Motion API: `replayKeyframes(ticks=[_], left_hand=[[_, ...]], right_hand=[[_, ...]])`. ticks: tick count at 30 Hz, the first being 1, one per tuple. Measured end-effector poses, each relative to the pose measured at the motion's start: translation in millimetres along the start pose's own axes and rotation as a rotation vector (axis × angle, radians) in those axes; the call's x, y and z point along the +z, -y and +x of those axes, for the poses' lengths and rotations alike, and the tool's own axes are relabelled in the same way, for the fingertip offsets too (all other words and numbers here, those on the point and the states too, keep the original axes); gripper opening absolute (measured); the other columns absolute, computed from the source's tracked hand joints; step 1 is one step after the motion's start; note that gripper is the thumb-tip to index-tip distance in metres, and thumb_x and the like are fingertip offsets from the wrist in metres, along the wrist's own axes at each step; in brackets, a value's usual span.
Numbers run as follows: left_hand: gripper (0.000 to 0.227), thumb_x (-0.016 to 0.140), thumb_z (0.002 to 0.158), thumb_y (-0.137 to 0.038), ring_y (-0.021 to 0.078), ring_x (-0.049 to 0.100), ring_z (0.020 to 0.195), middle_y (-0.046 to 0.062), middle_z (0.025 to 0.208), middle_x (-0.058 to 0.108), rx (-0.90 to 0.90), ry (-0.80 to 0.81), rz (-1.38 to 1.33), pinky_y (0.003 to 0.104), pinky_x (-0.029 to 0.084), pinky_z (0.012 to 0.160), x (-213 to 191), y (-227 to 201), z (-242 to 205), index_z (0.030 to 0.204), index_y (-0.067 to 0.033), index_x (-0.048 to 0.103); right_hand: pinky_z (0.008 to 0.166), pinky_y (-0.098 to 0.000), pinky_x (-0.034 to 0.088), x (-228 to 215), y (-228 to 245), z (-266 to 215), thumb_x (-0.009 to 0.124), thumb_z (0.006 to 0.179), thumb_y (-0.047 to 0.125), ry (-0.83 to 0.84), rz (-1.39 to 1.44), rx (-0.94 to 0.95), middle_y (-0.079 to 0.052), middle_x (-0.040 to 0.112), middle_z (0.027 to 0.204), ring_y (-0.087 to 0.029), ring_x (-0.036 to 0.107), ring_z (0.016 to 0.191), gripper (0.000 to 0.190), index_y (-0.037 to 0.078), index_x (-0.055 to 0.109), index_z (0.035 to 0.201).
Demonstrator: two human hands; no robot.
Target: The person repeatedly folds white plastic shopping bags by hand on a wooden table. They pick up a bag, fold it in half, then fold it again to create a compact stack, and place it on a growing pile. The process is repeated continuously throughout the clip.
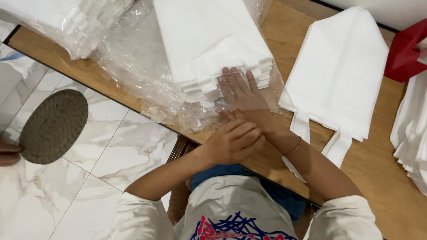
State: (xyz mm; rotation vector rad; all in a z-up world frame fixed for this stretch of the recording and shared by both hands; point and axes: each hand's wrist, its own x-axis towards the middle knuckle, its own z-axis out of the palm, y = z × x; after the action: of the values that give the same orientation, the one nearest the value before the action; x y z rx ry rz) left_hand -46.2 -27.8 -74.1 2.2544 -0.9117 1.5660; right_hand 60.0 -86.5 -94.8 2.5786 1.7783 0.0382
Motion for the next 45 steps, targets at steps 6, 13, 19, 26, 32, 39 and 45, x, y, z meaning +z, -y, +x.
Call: replayKeyframes(ticks=[6,13,19,26,32,39,45], left_hand=[[0.036,0.036,0.088,-0.04,0.0382,0.057,0.074,0.018,0.072,0.055,-0.588,0.605,-0.064,0.046,0.043,0.066,-11,22,-31,0.085,-0.0065,0.049],[0.036,0.049,0.083,-0.034,0.0416,0.05,0.091,0.019,0.093,0.047,-0.783,0.603,0.006,0.048,0.043,0.072,-25,39,-22,0.101,-0.0027,0.044],[0.036,0.043,0.086,-0.038,0.0394,0.045,0.102,0.017,0.098,0.045,-0.899,0.792,-0.003,0.047,0.042,0.077,-38,37,12,0.103,-0.0068,0.042],[0.031,0.054,0.08,-0.019,0.0358,0.054,0.081,0.018,0.087,0.049,-0.49,0.538,-0.51,0.038,0.045,0.067,-9,-3,17,0.102,0.0013,0.047],[0.053,0.061,0.076,-0.022,0.0308,0.047,0.104,0.015,0.112,0.045,-0.891,0.437,-1.243,0.039,0.043,0.088,106,-25,44,0.122,-0.0079,0.039],[0.058,0.055,0.084,-0.029,0.0425,0.018,0.122,0.022,0.127,0.024,-0.975,0.635,-0.667,0.054,0.02,0.097,183,3,44,0.129,-0.0038,0.028],[0.059,0.052,0.086,-0.035,0.0463,0.019,0.117,0.028,0.124,0.025,-0.891,0.776,-0.305,0.056,0.015,0.094,204,18,-17,0.127,0.0007,0.029]], right_hand=[[0.101,-0.0531,0.004,16,-6,-21,0.039,0.08,0.03,-0.288,0.047,-0.03,-0.02,0.013,0.14,-0.038,0.009,0.129,0.065,0.004,0.018,0.135],[0.102,-0.0473,0.015,14,-12,-27,0.038,0.082,0.043,-0.394,0.009,0.051,-0.019,0.022,0.138,-0.035,0.017,0.128,0.062,0.004,0.033,0.13],[0.101,-0.0496,0.017,14,-18,-27,0.05,0.074,0.04,-0.263,0.067,0.03,-0.02,0.014,0.139,-0.04,0.011,0.128,0.075,0.006,0.022,0.134],[0.081,-0.0365,0.043,-16,-21,-113,0.058,0.073,0.028,-0.511,0.355,-0.037,-0.012,0.054,0.105,-0.029,0.055,0.091,0.045,0.008,0.052,0.113],[0.073,-0.0288,0.047,0,-116,-192,0.07,0.074,0.006,-0.805,0.684,0.588,-0.005,0.062,0.087,-0.02,0.061,0.081,0.021,0.008,0.062,0.094],[0.08,-0.0469,0.041,-20,-131,-221,0.059,0.082,0.043,-0.328,0.487,1.177,-0.022,0.05,0.104,-0.04,0.049,0.098,0.055,-0.003,0.051,0.111],[0.08,-0.0471,0.042,-33,-120,-211,0.063,0.076,0.037,-0.208,0.666,1.294,-0.023,0.046,0.114,-0.039,0.047,0.103,0.064,-0.002,0.041,0.122]])
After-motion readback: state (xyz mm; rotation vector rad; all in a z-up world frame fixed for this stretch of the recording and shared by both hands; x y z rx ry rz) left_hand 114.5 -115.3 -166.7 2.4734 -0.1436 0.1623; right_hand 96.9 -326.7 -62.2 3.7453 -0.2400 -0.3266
